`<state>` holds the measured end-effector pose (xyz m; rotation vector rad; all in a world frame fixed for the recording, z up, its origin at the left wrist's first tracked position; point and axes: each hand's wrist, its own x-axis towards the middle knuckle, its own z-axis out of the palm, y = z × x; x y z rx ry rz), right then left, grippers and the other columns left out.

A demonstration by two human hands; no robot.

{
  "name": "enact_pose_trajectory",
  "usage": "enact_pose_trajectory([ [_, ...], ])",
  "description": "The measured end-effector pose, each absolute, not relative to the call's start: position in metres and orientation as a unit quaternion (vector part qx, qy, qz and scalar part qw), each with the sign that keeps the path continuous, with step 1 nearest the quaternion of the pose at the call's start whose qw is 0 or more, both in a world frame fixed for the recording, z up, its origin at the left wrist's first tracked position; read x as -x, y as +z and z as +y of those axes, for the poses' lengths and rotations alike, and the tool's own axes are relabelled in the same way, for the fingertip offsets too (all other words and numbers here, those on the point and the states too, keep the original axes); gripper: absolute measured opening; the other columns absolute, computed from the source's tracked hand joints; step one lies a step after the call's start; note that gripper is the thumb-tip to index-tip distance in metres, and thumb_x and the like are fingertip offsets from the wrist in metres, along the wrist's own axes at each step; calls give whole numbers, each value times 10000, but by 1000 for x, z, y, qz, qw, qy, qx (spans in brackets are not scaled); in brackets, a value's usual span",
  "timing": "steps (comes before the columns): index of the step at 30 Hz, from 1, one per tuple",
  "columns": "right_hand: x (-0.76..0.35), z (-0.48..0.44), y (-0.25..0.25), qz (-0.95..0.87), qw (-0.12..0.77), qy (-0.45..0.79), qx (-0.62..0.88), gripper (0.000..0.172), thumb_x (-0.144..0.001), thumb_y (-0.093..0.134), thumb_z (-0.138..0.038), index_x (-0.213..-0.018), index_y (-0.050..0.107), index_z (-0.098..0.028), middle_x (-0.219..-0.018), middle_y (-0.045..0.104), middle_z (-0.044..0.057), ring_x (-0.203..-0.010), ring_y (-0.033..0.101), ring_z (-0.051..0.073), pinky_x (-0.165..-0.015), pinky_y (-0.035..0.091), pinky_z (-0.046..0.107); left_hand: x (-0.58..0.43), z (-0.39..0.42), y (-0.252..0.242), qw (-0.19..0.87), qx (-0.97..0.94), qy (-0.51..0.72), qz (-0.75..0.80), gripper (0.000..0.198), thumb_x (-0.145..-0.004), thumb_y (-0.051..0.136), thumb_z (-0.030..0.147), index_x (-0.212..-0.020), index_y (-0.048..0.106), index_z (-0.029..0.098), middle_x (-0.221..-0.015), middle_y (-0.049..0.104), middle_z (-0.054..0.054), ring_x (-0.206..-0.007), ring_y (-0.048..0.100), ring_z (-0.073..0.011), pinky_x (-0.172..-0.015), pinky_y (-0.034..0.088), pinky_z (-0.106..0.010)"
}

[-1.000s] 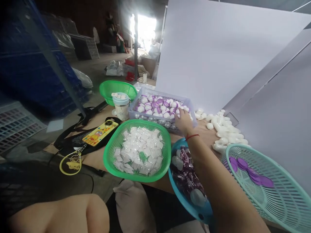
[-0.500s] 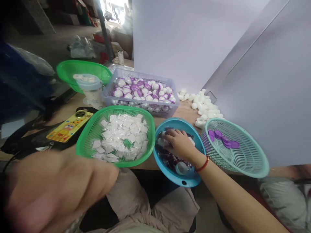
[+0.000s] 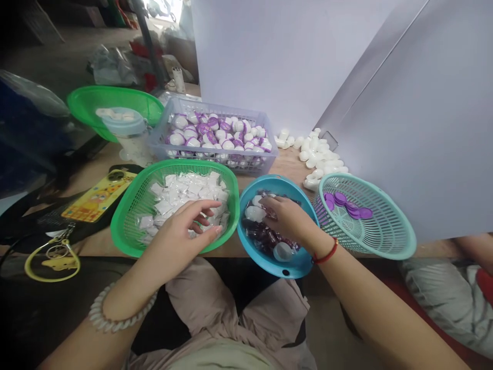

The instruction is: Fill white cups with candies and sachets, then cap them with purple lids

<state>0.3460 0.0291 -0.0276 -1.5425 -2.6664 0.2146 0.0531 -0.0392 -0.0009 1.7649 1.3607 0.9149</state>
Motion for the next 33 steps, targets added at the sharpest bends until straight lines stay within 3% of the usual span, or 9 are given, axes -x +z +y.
enact_pose_trajectory([
  [4,-334,34,-37,-873,-6,78,481,477,-897,771,-237,-1358,707,-133,-1366,688,219,-1251,658,400,-1046,523,508,-74,-28,2,230,-771,236,545,323,-968,678,213,-1281,760,216,-1222,706,-105,-1172,626,-333,-1052,517,-507],
  [8,-327,39,-39,-867,2,92,490,412,-852,809,-197,-1257,760,-140,-1263,731,190,-1216,668,386,-1064,511,496,-104,-14,6,125,-805,144,561,254,-967,688,251,-1176,829,226,-1229,718,-126,-1205,594,-385,-995,535,-522],
  [12,-341,31,-31,-846,33,103,522,459,-878,768,-192,-1332,719,-142,-1160,772,160,-1102,720,349,-969,561,456,-127,-6,6,107,-810,119,564,187,-919,729,236,-1049,857,196,-1238,719,-160,-1249,569,-423,-985,512,-577],
  [18,-373,4,-28,-822,185,116,526,505,-924,660,-181,-1426,686,-234,-1241,669,140,-1110,720,303,-979,605,458,-147,1,0,80,-812,106,568,252,-907,692,194,-1107,840,238,-1321,683,-152,-1286,528,-401,-1014,444,-600],
  [23,-388,-8,-23,-808,257,96,521,583,-911,634,-179,-1491,595,-217,-1253,626,152,-1087,693,307,-960,614,500,-164,7,-8,66,-814,78,572,286,-888,582,51,-909,844,165,-1282,672,-203,-1323,487,-433,-1058,365,-648],
  [26,-390,-17,-20,-788,286,99,536,468,-859,671,-180,-1325,630,-195,-1166,698,131,-1046,700,316,-913,620,501,-163,13,-6,84,-808,79,577,284,-890,592,64,-833,842,187,-1237,687,-186,-1305,498,-447,-1035,368,-661],
  [28,-389,-24,-19,-782,301,111,534,361,-848,696,-189,-1206,662,-206,-1158,712,124,-1064,704,319,-920,619,497,-157,19,1,110,-803,81,580,210,-916,663,188,-840,852,238,-1225,712,-145,-1271,525,-445,-1002,403,-645],
  [30,-385,-31,-19,-784,312,124,522,341,-883,700,-212,-1224,693,-216,-1225,692,135,-1132,701,318,-975,608,494,-147,25,9,172,-808,99,555,163,-930,700,314,-891,854,279,-1171,750,-91,-1197,587,-390,-985,451,-571],
  [33,-376,-40,-18,-787,328,134,504,466,-941,668,-208,-1406,645,-228,-1308,684,144,-1235,687,313,-1063,578,493,-135,28,20,375,-774,195,472,219,-921,707,429,-872,818,246,-953,775,-50,-963,670,-278,-894,508,-414],
])
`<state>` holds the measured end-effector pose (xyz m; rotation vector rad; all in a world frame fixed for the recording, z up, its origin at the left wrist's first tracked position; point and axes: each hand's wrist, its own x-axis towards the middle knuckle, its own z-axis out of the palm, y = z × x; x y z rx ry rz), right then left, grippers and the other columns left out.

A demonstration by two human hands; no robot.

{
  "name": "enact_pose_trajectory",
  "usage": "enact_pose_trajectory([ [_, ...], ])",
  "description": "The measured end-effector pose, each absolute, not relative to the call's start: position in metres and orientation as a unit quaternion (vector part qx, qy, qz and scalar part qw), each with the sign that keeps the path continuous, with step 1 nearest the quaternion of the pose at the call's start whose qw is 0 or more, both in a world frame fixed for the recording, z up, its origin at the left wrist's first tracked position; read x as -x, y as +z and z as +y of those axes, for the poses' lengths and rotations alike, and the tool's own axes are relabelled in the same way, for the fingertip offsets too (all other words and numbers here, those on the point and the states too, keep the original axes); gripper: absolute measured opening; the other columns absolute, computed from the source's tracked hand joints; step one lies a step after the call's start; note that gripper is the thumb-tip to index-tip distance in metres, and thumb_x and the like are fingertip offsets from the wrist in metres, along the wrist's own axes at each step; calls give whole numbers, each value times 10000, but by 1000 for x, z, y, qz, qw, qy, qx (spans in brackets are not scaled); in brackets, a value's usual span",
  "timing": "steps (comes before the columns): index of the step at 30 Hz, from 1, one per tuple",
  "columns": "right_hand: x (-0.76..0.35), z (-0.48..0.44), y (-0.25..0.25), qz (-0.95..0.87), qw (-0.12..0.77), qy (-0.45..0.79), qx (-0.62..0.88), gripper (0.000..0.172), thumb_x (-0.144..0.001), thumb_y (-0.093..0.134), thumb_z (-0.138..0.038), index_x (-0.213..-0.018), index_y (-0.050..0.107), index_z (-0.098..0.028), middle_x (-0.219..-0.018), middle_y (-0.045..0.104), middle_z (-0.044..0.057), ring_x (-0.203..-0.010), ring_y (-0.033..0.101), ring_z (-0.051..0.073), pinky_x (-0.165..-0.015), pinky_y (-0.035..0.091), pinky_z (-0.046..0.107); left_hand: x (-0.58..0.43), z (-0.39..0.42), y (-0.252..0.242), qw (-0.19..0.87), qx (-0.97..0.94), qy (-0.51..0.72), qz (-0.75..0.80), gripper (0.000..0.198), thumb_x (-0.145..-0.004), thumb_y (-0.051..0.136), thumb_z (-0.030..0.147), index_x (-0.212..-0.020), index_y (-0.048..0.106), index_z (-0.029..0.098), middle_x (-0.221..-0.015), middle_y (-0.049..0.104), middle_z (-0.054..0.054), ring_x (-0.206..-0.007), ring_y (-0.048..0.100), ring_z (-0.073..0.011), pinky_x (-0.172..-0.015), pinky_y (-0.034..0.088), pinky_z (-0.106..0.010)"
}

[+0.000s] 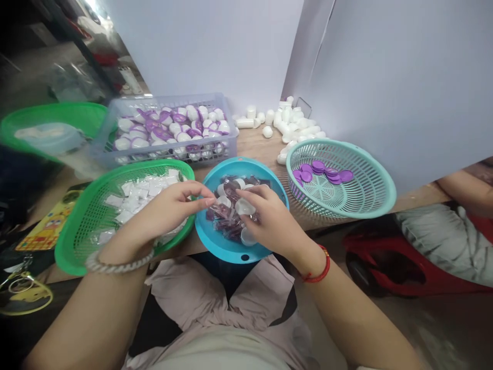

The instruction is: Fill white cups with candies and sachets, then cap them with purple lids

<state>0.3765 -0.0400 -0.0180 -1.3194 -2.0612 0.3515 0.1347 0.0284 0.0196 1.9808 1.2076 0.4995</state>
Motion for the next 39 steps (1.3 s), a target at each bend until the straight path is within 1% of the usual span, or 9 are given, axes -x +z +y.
enact_pose_trajectory([
  [3,-366,-47,-15,-784,353,169,482,614,-943,681,-182,-1529,513,-252,-1321,726,110,-1227,710,294,-1036,595,468,-134,24,24,510,-689,273,436,290,-852,775,504,-797,791,220,-834,757,-43,-824,662,-240,-790,510,-354],
  [6,-357,-54,-13,-763,405,192,465,661,-927,754,-215,-1527,482,-280,-1280,757,81,-1157,751,274,-974,623,431,-142,15,21,496,-682,300,447,237,-821,813,445,-761,796,216,-873,759,-53,-864,673,-242,-792,514,-342],
  [12,-353,-66,-14,-752,472,130,442,207,-932,807,-212,-1108,722,-280,-1150,817,58,-1116,775,266,-979,625,436,-148,1,17,491,-660,339,457,276,-765,866,365,-661,670,202,-846,704,-30,-819,658,-199,-721,536,-300],
  [15,-354,-70,-15,-759,492,99,415,165,-925,819,-188,-1047,754,-277,-1163,822,77,-1050,789,262,-955,634,459,-146,-6,19,557,-623,327,442,274,-751,900,370,-750,689,196,-870,742,-32,-807,694,-193,-718,572,-298],
  [20,-350,-74,-15,-779,506,70,365,183,-919,820,-148,-1039,745,-264,-1153,813,93,-961,777,249,-895,637,457,-141,-25,19,746,-458,280,394,339,-828,884,354,-1104,731,228,-1000,794,-45,-899,777,-210,-814,668,-351],
  [23,-343,-78,-13,-785,495,98,359,248,-948,789,-156,-1140,722,-296,-1169,793,77,-999,767,246,-902,642,444,-135,-36,19,747,-452,297,386,263,-846,877,300,-1081,790,218,-1007,807,-53,-881,774,-185,-789,652,-282],
  [29,-327,-70,0,-831,423,147,330,475,-984,772,-287,-1417,579,-275,-1282,712,110,-1205,702,269,-1058,604,418,-95,-44,21,699,-424,382,431,236,-698,971,258,-908,866,231,-789,783,-14,-661,681,-114,-578,535,-168],
  [33,-312,-33,17,-859,339,149,353,316,-994,720,-240,-1305,673,-269,-1252,720,90,-1154,713,282,-1004,612,434,-44,-41,15,587,-413,479,506,308,-626,1016,322,-866,863,205,-758,755,-17,-646,644,-100,-574,525,-150],
  [39,-245,29,18,-903,66,103,413,215,-882,766,-169,-1086,830,-203,-1138,767,124,-1126,696,374,-982,556,517,3,-39,1,523,-380,541,538,328,-616,1012,303,-879,834,220,-781,720,17,-648,621,-89,-571,557,-153],
])
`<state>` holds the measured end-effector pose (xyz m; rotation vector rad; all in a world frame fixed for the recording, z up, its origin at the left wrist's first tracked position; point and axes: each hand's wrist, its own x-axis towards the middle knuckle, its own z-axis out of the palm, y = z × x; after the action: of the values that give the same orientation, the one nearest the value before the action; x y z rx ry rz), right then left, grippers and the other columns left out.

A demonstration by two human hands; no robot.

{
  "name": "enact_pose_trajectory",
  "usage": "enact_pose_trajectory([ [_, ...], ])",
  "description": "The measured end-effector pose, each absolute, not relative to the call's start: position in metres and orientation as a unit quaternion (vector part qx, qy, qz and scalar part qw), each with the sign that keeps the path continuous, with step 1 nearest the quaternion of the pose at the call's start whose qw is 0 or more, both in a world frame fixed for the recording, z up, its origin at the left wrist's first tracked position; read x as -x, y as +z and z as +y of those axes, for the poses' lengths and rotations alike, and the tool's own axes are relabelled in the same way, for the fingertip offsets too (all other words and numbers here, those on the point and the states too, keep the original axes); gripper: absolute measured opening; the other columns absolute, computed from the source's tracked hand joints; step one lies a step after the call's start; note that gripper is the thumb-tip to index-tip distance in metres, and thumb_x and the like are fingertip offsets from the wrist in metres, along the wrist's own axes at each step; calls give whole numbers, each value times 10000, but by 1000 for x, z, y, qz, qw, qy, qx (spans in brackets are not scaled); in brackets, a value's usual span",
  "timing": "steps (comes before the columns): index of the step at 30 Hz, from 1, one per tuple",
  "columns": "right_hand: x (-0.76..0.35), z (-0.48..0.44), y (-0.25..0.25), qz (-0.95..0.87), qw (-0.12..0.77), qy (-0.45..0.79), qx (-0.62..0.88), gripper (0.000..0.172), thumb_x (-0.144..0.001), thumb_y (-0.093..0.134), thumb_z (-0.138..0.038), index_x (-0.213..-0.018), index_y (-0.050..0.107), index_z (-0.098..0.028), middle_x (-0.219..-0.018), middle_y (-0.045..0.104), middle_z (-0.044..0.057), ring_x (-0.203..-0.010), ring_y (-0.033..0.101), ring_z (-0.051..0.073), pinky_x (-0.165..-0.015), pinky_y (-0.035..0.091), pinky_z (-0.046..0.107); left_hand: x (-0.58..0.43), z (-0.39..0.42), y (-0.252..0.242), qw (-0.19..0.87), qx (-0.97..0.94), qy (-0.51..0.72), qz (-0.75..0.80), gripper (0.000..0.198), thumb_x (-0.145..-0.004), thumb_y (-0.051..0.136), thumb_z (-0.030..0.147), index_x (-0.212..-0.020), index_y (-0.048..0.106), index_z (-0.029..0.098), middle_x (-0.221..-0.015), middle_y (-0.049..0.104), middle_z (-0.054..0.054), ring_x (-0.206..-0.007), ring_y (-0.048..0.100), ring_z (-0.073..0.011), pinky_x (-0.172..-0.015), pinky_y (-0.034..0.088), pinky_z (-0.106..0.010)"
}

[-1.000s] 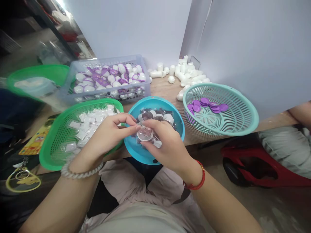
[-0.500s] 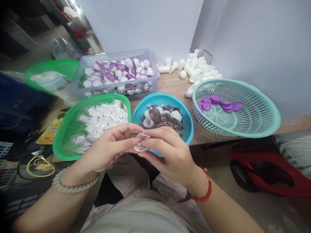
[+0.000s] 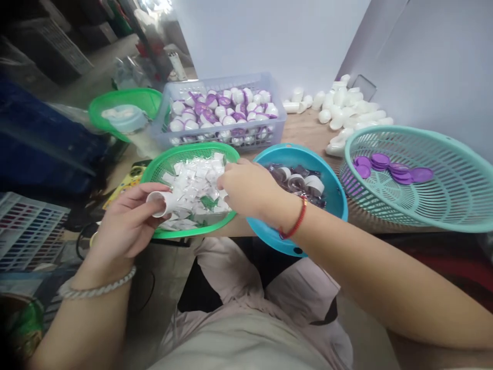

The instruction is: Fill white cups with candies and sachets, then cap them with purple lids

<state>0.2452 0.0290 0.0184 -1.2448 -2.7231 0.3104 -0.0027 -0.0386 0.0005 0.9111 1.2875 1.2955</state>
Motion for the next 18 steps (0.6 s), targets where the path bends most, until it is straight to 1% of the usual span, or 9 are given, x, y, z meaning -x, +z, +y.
enact_pose_trajectory([
  [3,-202,41,8,-911,-54,90,399,197,-824,791,-147,-1005,849,-199,-1115,791,153,-1163,684,433,-947,538,546,7,-39,-3,531,-377,533,540,323,-636,999,310,-898,842,207,-824,735,5,-685,640,-105,-604,605,-186],
  [5,-179,42,-1,-915,-100,92,380,184,-830,771,-140,-991,846,-191,-1102,805,171,-1160,698,437,-944,524,542,8,-39,-2,548,-373,527,532,323,-645,991,315,-912,851,199,-850,749,-5,-720,654,-116,-644,623,-204],
  [9,-157,44,-18,-913,-124,94,377,179,-845,710,-92,-956,832,-163,-1101,815,198,-1126,739,404,-951,509,502,15,-41,3,578,-373,519,506,337,-678,971,330,-966,859,195,-893,781,-25,-769,681,-136,-697,613,-231],
  [11,-157,48,-23,-907,-127,100,388,146,-843,711,-103,-905,826,-167,-1040,825,185,-1068,761,389,-935,510,488,20,-42,3,585,-379,519,495,339,-679,966,328,-973,856,199,-888,780,-26,-765,675,-139,-687,587,-232],
  [14,-167,55,-20,-899,-120,105,407,124,-855,723,-143,-885,823,-210,-949,836,110,-979,778,344,-936,505,474,26,-44,0,579,-397,522,484,290,-661,960,273,-918,844,207,-823,749,-3,-719,631,-126,-652,525,-218],
  [15,-172,56,-16,-896,-103,111,417,122,-857,730,-152,-886,821,-228,-927,836,78,-955,778,320,-925,509,455,27,-45,-2,572,-405,525,483,259,-665,950,251,-896,839,210,-803,739,5,-708,616,-121,-647,505,-216],
  [16,-178,54,-11,-891,-69,126,430,115,-857,740,-159,-878,817,-242,-898,831,47,-922,775,292,-894,518,425,29,-46,-5,561,-415,529,483,225,-678,935,234,-879,837,214,-788,733,11,-699,605,-118,-642,487,-213],
  [18,-191,45,5,-872,57,180,451,93,-845,763,-163,-828,794,-249,-823,804,2,-828,753,234,-790,532,356,30,-47,-8,534,-438,531,491,171,-718,899,215,-879,844,226,-773,731,18,-681,587,-113,-626,457,-212],
])
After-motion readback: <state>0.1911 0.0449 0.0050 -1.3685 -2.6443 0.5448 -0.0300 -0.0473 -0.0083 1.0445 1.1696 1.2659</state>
